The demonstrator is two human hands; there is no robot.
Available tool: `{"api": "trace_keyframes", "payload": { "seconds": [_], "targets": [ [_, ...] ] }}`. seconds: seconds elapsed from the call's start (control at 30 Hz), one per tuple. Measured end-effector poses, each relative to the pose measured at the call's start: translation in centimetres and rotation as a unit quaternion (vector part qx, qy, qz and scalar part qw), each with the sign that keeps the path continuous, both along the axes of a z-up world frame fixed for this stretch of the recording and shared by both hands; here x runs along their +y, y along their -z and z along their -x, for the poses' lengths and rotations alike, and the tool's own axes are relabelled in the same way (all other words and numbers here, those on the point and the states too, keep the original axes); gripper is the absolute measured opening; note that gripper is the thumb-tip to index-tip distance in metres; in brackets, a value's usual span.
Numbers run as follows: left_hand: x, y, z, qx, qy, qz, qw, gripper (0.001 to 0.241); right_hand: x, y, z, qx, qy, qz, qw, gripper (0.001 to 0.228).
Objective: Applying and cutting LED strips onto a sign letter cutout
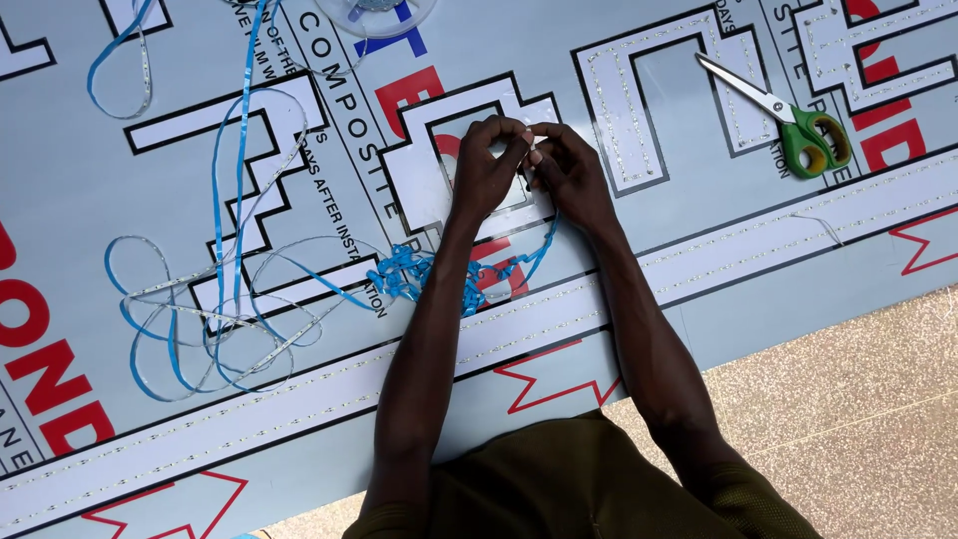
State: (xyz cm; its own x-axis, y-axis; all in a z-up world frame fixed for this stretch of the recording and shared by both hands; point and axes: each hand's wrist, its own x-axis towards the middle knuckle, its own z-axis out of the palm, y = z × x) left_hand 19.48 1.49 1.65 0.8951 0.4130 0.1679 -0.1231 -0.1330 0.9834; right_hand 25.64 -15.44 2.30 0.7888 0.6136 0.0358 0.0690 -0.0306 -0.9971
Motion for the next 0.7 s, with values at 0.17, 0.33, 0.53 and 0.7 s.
{"api": "trace_keyframes", "payload": {
  "seconds": [0.17,0.33,0.53,0.7],
  "targets": [
    [0.3,0.8,0.1,-0.005,-0.013,0.021,1.0,0.01,-0.4,-1.0,0.7,0.053,-0.008,-0.033,0.998,0.031],
    [0.7,0.6,0.3,0.002,-0.025,0.068,0.997,0.01,-1.0,0.0,1.0,0.094,0.003,-0.043,0.995,0.03],
    [0.4,0.8,0.6,-0.027,-0.021,0.073,0.997,0.014,-1.1,-0.3,1.7,0.11,-0.002,-0.034,0.993,0.03],
    [-0.2,0.3,0.3,-0.072,-0.069,0.146,0.984,0.011,-0.5,-1.2,2.1,0.102,-0.038,-0.002,0.994,0.023]
  ]
}}
